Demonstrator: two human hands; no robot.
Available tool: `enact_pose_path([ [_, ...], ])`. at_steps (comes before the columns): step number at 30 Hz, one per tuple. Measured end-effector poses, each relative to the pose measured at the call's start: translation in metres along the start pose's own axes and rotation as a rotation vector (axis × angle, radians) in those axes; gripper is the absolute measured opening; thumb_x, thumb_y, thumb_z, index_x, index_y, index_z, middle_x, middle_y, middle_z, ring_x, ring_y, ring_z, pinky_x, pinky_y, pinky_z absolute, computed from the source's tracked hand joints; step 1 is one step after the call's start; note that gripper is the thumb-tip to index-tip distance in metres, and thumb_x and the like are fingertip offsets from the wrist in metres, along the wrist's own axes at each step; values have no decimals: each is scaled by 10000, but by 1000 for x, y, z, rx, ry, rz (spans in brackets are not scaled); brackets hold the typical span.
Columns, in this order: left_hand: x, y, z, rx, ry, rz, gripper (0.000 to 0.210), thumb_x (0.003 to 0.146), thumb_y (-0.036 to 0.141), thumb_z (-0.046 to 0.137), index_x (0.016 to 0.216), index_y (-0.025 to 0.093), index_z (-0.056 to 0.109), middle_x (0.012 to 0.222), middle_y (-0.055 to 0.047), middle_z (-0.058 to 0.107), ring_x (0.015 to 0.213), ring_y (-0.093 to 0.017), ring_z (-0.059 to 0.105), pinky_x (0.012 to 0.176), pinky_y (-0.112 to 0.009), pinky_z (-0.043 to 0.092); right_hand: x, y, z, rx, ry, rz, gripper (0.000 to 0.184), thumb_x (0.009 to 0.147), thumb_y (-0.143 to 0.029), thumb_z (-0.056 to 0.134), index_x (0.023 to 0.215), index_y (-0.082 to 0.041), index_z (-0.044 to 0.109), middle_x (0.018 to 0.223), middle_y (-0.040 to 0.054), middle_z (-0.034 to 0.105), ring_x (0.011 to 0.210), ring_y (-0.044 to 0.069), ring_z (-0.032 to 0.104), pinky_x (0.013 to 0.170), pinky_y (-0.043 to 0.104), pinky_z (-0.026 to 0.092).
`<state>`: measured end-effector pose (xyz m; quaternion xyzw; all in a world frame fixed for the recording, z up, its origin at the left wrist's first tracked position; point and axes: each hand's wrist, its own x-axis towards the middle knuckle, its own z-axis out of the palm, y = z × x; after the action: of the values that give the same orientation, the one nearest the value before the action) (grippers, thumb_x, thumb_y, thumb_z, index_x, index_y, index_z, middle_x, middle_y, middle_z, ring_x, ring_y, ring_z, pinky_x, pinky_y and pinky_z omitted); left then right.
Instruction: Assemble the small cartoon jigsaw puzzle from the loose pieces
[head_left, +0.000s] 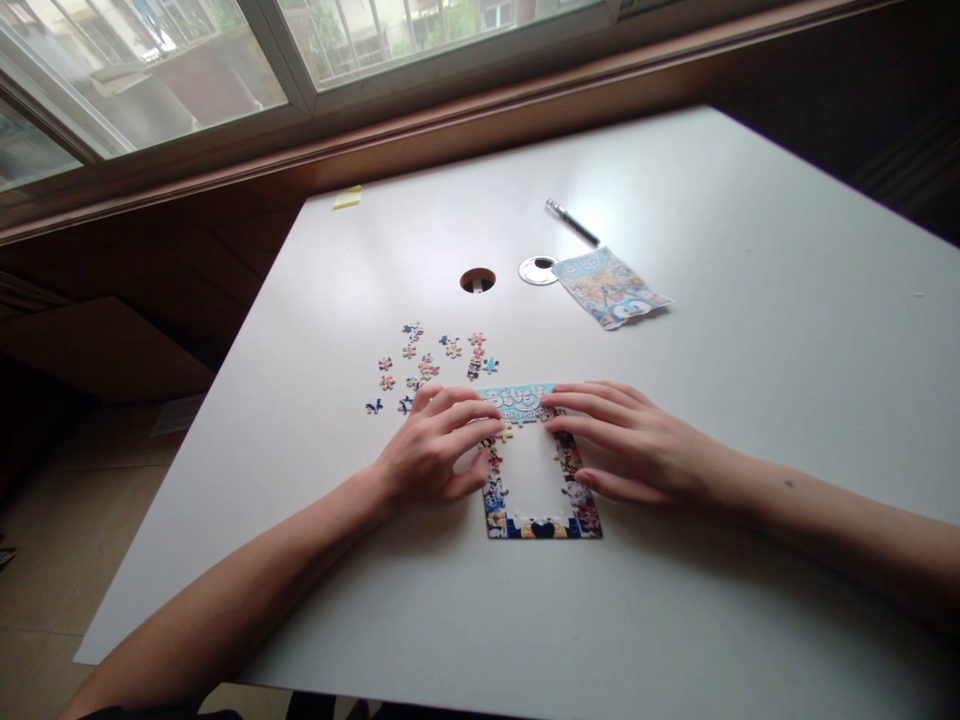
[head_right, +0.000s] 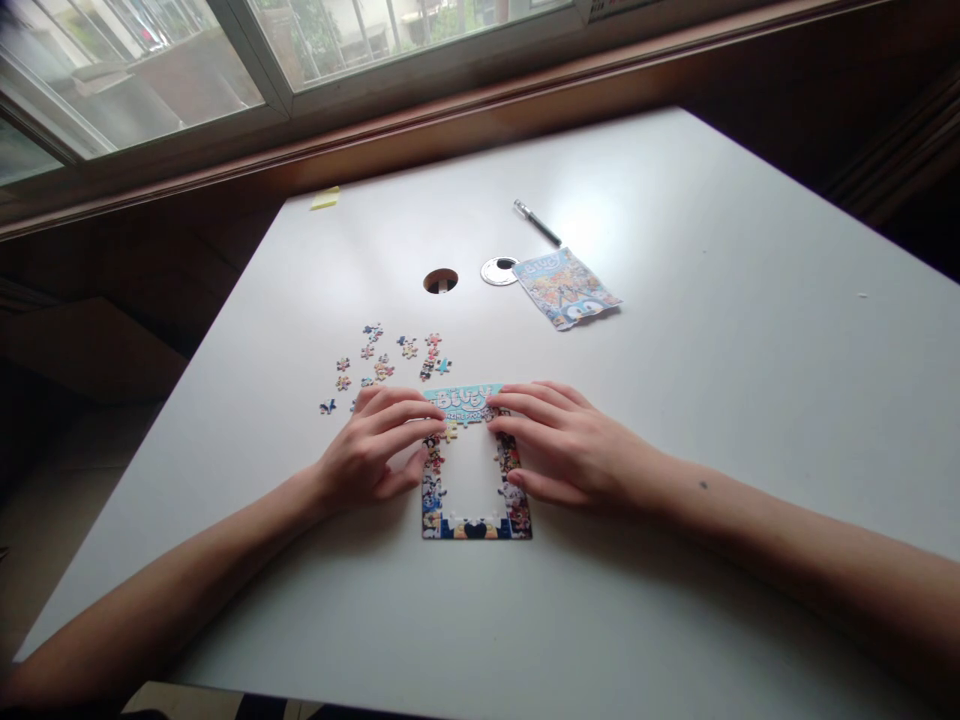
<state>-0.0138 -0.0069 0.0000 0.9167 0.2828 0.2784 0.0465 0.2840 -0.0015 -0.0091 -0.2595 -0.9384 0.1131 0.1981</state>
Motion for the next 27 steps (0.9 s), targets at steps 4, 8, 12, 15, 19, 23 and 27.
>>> enact_pose_path([
  [4, 0, -1, 0, 14, 4, -37, 254, 826, 159, 598, 1070, 211, 649, 1112, -29, 726, 1100, -234, 602, 973, -424, 415, -1, 0, -1, -21, -7, -13, 455, 877, -333, 625, 1308, -191, 588, 1416, 143, 573, 1340, 318, 486, 1083, 512, 416],
  [8, 0, -1, 0, 24, -17, -49, 255, 828, 165, 602, 1071, 220, 655, 1130, -27, 718, 1121, -242, 587, 974, -430, 411, -1, 0, 0, -24, -6, -13, 460, 875, -331, 626, 1312, -196, 581, 1425, 138, 567, 1344, 317, 483, 1083, 508, 416],
  [12, -2, -3, 1, 44, -66, -42, 300, 835, 182, 616, 1119, 265, 664, 1204, -19, 691, 1169, -252, 555, 992, -440, 393, -1, 1, 1, -17, 0, -8, 466, 873, -337, 627, 1318, -207, 581, 1426, 135, 568, 1344, 318, 485, 1084, 508, 416],
  [15, -2, -3, 2, 49, -96, -49, 313, 834, 190, 618, 1134, 269, 657, 1236, -26, 672, 1197, -258, 534, 1015, -448, 378, -1, 1, 1, -23, -5, -13, 472, 875, -339, 626, 1324, -206, 574, 1433, 134, 561, 1347, 316, 479, 1086, 510, 414],
  [19, 0, -2, 0, 21, -80, -87, 339, 833, 179, 589, 1169, 224, 599, 1232, -56, 661, 1186, -257, 534, 1012, -450, 384, -1, 1, 0, -12, -11, -7, 473, 870, -335, 632, 1323, -208, 578, 1432, 134, 563, 1350, 316, 479, 1087, 516, 414],
  [23, 0, 0, -2, 2, 14, -98, 196, 817, 143, 552, 1001, 206, 570, 1016, -56, 687, 1020, -224, 573, 911, -405, 428, 0, 0, -1, 12, -10, 6, 480, 866, -338, 638, 1328, -221, 586, 1433, 126, 565, 1351, 315, 481, 1095, 523, 411],
  [27, -3, 2, -2, -48, -24, 77, 99, 778, 123, 530, 811, 210, 497, 770, -28, 623, 731, -170, 517, 692, -334, 427, -1, -1, -3, 22, -23, 2, 502, 862, -322, 641, 1347, -218, 565, 1464, 127, 533, 1380, 315, 446, 1105, 522, 407],
])
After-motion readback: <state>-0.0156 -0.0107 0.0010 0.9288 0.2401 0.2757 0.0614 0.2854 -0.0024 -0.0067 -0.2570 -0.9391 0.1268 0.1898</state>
